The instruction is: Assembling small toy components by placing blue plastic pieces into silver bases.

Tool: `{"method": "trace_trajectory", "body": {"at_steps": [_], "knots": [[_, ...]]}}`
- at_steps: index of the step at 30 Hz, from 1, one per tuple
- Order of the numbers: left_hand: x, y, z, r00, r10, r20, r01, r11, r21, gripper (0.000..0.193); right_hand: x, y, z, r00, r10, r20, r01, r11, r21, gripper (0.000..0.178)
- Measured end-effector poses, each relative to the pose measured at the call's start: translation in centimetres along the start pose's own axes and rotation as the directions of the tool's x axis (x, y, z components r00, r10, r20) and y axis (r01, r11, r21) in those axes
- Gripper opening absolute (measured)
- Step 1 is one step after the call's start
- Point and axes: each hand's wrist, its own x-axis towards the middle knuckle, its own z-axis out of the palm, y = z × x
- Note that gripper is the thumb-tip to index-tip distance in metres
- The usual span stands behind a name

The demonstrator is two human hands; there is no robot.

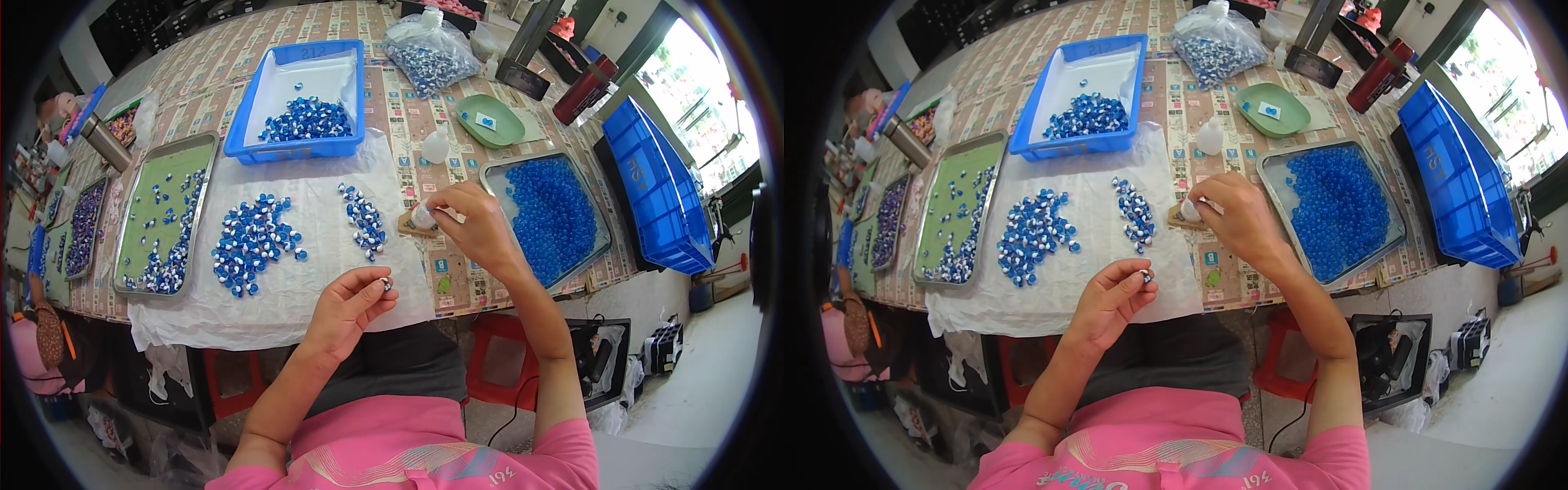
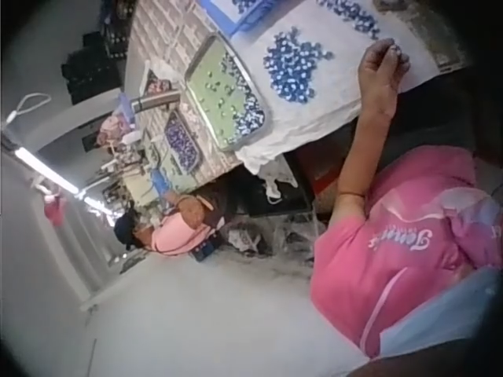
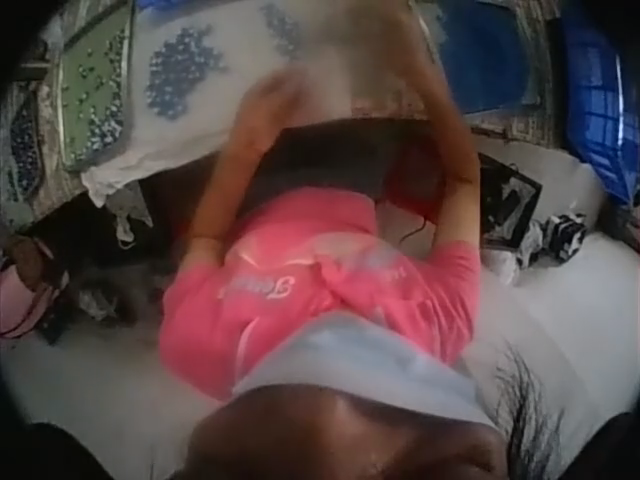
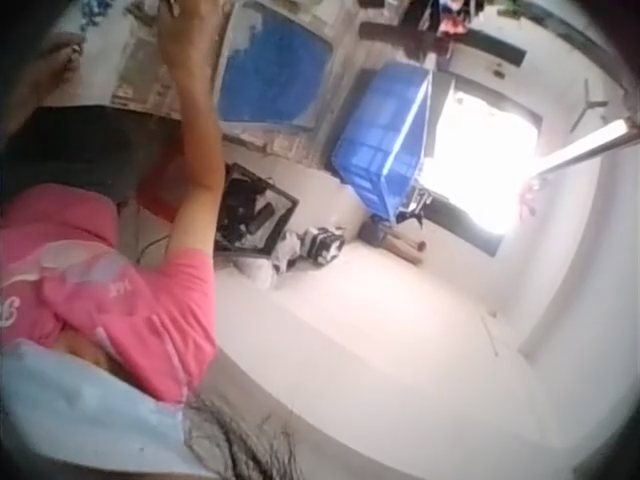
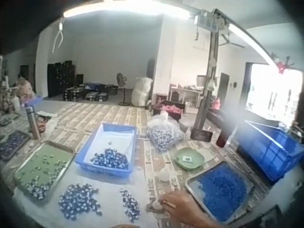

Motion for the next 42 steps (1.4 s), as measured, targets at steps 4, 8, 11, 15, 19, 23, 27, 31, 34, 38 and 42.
{"method": "trace_trajectory", "body": {"at_steps": [4,8,11,15,19,23,27,31,34,38,42], "knots": [[0.6,-0.8,0.7,0.999,-0.052,0.007,0.052,0.995,-0.085,0.025,-1.9,-1.0,-0.3,1.000,-0.015,-0.017,0.017,0.995,0.101,0.014],[0.9,-1.4,1.4,0.996,-0.082,0.019,0.084,0.990,-0.112,0.025,-4.7,-3.1,-0.4,0.995,0.071,0.075,-0.091,0.944,0.316,0.014],[1.2,-2.2,1.6,0.994,-0.095,0.052,0.100,0.989,-0.107,0.026,-6.3,-3.7,-0.7,0.990,0.094,0.104,-0.128,0.909,0.397,0.015],[1.3,-3.0,2.0,0.991,-0.094,0.095,0.103,0.990,-0.098,0.024,-7.3,-3.7,-0.9,0.984,0.118,0.137,-0.167,0.884,0.436,0.015],[1.3,-3.4,2.3,0.989,-0.089,0.118,0.100,0.991,-0.090,0.023,-7.8,-3.5,-1.0,0.983,0.103,0.152,-0.162,0.878,0.450,0.016],[1.1,-3.6,2.2,0.989,-0.095,0.111,0.103,0.992,-0.068,0.022,-8.0,-3.4,-1.1,0.985,0.062,0.163,-0.130,0.887,0.443,0.016],[1.1,-3.7,2.1,0.988,-0.102,0.115,0.111,0.991,-0.076,0.019,-7.9,-3.0,-1.2,0.984,0.022,0.177,-0.098,0.897,0.432,0.013],[1.2,-4.2,2.3,0.999,-0.027,0.037,0.026,0.999,0.027,0.017,-7.8,-2.9,-1.2,0.957,0.130,0.260,-0.240,0.859,0.453,0.011],[0.9,-4.0,2.4,1.000,0.022,0.013,-0.024,0.995,0.098,0.017,-7.6,-2.9,-1.3,0.950,0.132,0.284,-0.257,0.846,0.467,0.011],[1.3,-3.7,2.1,0.999,-0.028,0.044,0.025,0.997,0.071,0.016,-7.8,-2.9,-1.0,0.963,0.100,0.252,-0.210,0.864,0.458,0.011],[1.4,-3.3,2.2,0.996,-0.048,0.072,0.045,0.998,0.042,0.015,-7.8,-3.0,-1.3,0.974,0.068,0.216,-0.164,0.869,0.467,0.014]]}}
